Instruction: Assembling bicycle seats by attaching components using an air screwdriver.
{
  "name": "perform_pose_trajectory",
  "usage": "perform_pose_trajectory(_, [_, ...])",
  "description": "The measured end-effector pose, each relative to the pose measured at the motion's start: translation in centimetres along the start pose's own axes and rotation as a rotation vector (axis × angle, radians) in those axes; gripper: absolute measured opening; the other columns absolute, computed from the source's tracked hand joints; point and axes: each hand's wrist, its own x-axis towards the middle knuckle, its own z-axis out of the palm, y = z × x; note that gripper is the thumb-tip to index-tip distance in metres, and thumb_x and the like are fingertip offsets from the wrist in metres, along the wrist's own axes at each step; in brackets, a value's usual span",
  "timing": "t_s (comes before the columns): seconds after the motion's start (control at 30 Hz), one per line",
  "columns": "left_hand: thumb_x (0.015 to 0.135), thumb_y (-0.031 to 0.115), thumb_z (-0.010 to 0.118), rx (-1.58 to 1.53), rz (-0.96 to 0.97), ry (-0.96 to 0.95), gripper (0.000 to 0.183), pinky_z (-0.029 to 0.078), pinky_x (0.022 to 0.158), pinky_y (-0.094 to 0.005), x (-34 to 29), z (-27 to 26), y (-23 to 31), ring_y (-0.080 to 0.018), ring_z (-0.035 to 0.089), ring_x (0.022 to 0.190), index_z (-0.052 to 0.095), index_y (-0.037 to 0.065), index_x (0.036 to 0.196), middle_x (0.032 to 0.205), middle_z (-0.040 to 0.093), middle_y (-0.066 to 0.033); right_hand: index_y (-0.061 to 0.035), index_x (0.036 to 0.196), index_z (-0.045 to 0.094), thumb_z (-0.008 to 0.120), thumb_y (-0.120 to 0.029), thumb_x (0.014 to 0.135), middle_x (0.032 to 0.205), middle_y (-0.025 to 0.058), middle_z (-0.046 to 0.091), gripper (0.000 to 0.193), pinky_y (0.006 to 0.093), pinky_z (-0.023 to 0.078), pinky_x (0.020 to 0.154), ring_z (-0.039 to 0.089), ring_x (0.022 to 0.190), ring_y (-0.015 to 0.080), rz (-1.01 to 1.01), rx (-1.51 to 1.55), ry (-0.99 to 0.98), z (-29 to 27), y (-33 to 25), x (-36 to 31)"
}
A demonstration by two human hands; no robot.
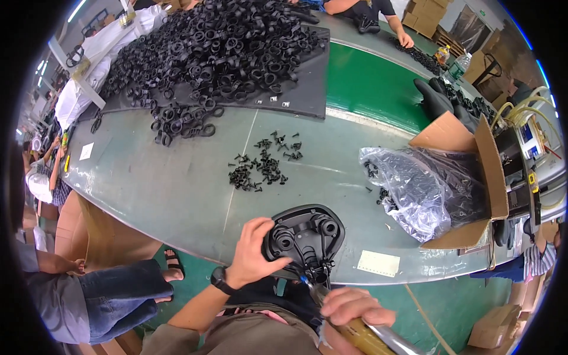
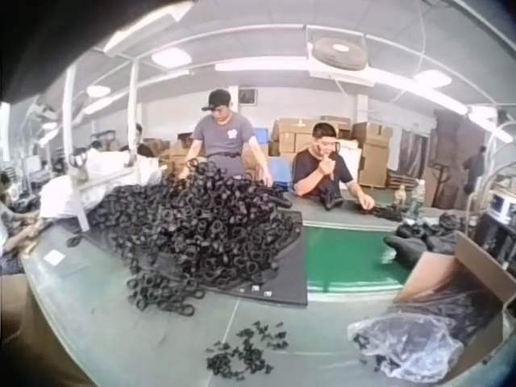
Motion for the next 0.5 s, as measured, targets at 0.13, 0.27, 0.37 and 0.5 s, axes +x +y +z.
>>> perform_pose_trajectory(0.13, [0.058,0.015,0.081,0.0,-0.026,0.045,0.059,0.048,0.081,-0.0431,0.5,1.5,0.1,-0.0351,0.051,0.103,0.057,0.006,0.111,0.104,0.053,-0.0135,-0.0048,0.113,0.05,0.046,-0.077,0.079,0.075,0.0119,0.057,0.079,0.0352,0.047,0.056,0.055,0.061,0.024,-0.11,-0.054,-0.257,0.2,4.2,0.4])
perform_pose_trajectory(0.27, [0.056,0.01,0.081,-0.097,-0.08,0.115,0.057,0.047,0.082,-0.0422,0.1,1.7,-0.5,-0.0349,0.052,0.102,0.058,0.005,0.108,0.102,0.054,-0.0135,-0.002,0.119,0.043,0.049,-0.075,0.079,0.081,0.0142,0.057,0.084,0.039,0.049,0.061,0.057,0.067,0.0266,-0.094,-0.164,-0.456,-0.4,6.6,-0.4])
perform_pose_trajectory(0.37, [0.054,0.006,0.081,-0.148,-0.054,0.135,0.057,0.047,0.083,-0.0412,0.1,1.9,-0.9,-0.0345,0.053,0.101,0.058,0.003,0.107,0.102,0.054,-0.0135,-0.0026,0.119,0.043,0.049,-0.076,0.078,0.08,0.0139,0.057,0.084,0.0394,0.048,0.063,0.057,0.067,0.0264,-0.007,-0.221,-0.45,-0.6,7.8,-0.9])
perform_pose_trajectory(0.5, [0.052,0.002,0.081,-0.217,-0.044,0.147,0.058,0.047,0.083,-0.0408,-0.2,2.3,-1.4,-0.0346,0.053,0.099,0.057,0.002,0.104,0.101,0.054,-0.0136,-0.0023,0.118,0.044,0.049,-0.076,0.078,0.08,0.0133,0.057,0.084,0.039,0.048,0.064,0.056,0.067,0.0255,-0.006,-0.119,-0.389,-0.7,10.2,-2.0])
